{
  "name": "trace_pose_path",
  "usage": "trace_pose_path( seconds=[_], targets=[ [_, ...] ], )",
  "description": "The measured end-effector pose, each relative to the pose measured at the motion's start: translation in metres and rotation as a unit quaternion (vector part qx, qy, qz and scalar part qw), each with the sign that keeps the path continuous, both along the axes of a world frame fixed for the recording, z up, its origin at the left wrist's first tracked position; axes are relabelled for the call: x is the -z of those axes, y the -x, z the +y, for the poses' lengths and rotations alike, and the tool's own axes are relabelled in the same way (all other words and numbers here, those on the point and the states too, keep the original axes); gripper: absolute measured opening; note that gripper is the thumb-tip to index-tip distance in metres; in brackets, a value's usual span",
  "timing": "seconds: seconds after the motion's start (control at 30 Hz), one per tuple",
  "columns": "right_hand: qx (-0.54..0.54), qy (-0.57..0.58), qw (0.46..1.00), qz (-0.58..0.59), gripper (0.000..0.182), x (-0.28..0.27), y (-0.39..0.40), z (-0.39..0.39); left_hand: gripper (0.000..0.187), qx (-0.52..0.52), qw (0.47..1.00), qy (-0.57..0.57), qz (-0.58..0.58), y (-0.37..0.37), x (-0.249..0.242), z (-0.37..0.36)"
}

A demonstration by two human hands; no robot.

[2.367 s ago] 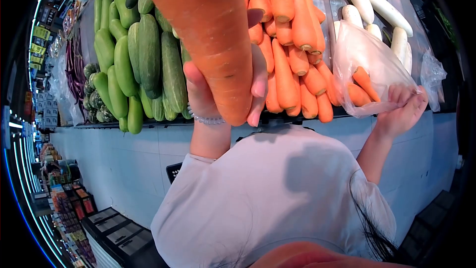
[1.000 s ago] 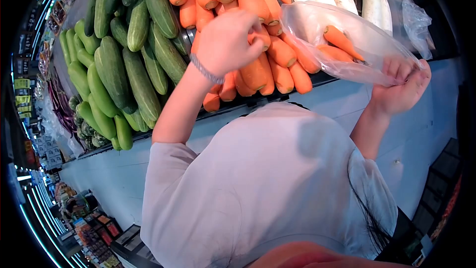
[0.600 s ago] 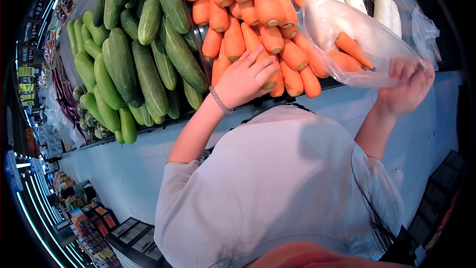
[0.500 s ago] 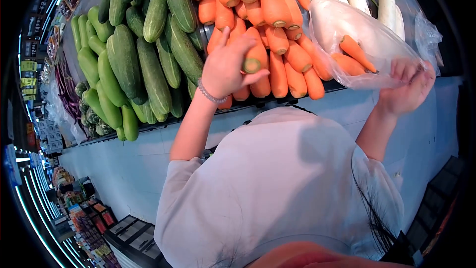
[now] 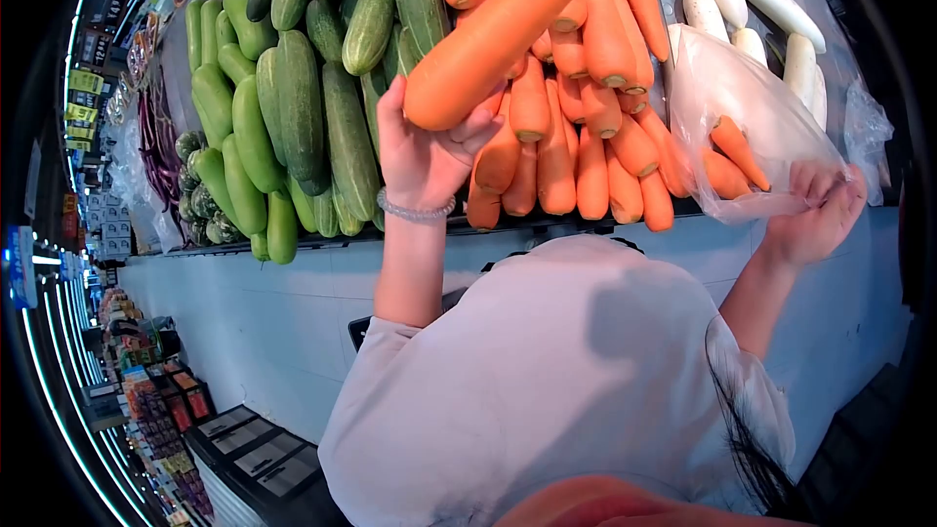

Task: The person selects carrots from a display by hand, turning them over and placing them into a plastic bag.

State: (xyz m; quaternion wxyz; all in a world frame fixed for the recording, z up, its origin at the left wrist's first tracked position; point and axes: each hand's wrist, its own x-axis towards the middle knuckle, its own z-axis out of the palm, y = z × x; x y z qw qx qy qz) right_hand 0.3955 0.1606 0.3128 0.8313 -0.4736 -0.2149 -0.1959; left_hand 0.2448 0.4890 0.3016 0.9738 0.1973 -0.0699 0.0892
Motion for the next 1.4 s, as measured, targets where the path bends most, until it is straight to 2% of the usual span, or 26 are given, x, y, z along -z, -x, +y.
trace_pose_path(
  seconds=[0.03,0.1,0.13,0.23,0.27,0.37,0.5,0.53,0.57,0.6,0.63,0.67,0.7,0.73,0.83,0.93,1.03,1.17,1.23,1.3,1.33,1.4],
  targets=[
    [0.001,0.004,1.0,-0.007,0.016,-0.002,0.0,0.004,0.06,0.038,0.997,0.058,-0.014,-0.002,0.006,-0.017],
    [0.005,0.007,1.0,-0.012,0.016,-0.003,0.0,0.005,0.062,0.026,0.995,0.081,-0.059,0.001,0.005,-0.048],
    [0.005,0.007,1.0,-0.009,0.016,-0.002,0.0,0.006,0.07,0.042,0.996,0.072,-0.036,0.004,-0.003,-0.058],
    [0.002,0.006,1.0,-0.007,0.015,-0.001,0.0,0.008,0.076,0.156,0.97,-0.064,-0.175,-0.012,0.013,-0.042],
    [0.002,0.005,1.0,-0.008,0.015,-0.001,0.0,0.008,0.078,0.107,0.989,-0.051,-0.091,-0.008,0.015,-0.045],
    [0.006,0.007,1.0,-0.004,0.014,0.001,0.001,0.007,0.072,0.166,0.969,0.071,-0.169,-0.012,0.016,-0.051],
    [0.006,0.012,1.0,-0.005,0.015,0.002,0.003,0.007,0.072,0.231,0.94,0.055,-0.245,-0.015,0.015,-0.058],
    [-0.005,0.01,1.0,-0.013,0.015,0.002,0.002,0.005,0.074,0.215,0.949,0.028,-0.229,-0.015,0.015,-0.057],
    [-0.014,0.01,1.0,-0.021,0.015,0.002,0.002,0.003,0.074,0.125,0.967,-0.102,-0.194,-0.012,0.01,-0.057],
    [-0.013,0.008,0.999,-0.028,0.016,0.0,0.003,0.002,0.073,0.037,0.96,-0.228,-0.156,-0.009,0.001,-0.057],
    [-0.007,0.009,0.999,-0.036,0.016,-0.002,0.004,0.004,0.073,-0.048,0.929,-0.348,-0.116,-0.008,-0.007,-0.055],
    [0.004,0.01,0.999,-0.042,0.016,-0.004,0.005,0.003,0.073,-0.17,0.794,-0.564,-0.151,-0.012,-0.016,-0.048],
    [0.003,0.007,0.999,-0.043,0.017,-0.005,0.008,0.002,0.073,-0.314,0.603,-0.716,-0.156,-0.016,-0.024,-0.041],
    [0.002,0.004,0.999,-0.044,0.017,-0.007,0.009,0.002,0.061,-0.375,0.54,-0.742,-0.128,-0.017,-0.035,-0.051],
    [0.007,0.004,0.999,-0.052,0.019,-0.007,0.011,-0.003,0.054,-0.432,0.448,-0.764,-0.171,-0.027,-0.038,-0.049],
    [-0.002,0.0,0.999,-0.054,0.02,-0.005,0.013,-0.009,0.05,-0.418,0.42,-0.779,-0.206,-0.047,-0.043,-0.059],
    [-0.007,-0.009,0.998,-0.062,0.019,-0.003,0.013,-0.01,0.045,-0.325,0.459,-0.796,-0.223,-0.084,-0.045,-0.083],
    [-0.015,-0.016,0.996,-0.083,0.02,-0.007,0.009,-0.01,0.041,-0.14,0.523,-0.793,-0.281,-0.144,-0.038,-0.128],
    [-0.007,-0.024,0.996,-0.085,0.022,-0.014,0.007,-0.007,0.047,-0.115,0.512,-0.802,-0.285,-0.172,-0.018,-0.154],
    [0.056,-0.035,0.996,-0.067,0.02,-0.021,0.004,-0.003,0.05,-0.065,0.543,-0.8,-0.246,-0.191,0.001,-0.173],
    [0.087,-0.041,0.994,-0.058,0.02,-0.024,0.002,-0.002,0.049,-0.043,0.536,-0.817,-0.21,-0.201,0.008,-0.181],
    [0.081,-0.045,0.995,-0.046,0.018,-0.026,-0.003,-0.004,0.046,0.002,0.52,-0.844,-0.133,-0.217,0.02,-0.188]
  ],
)
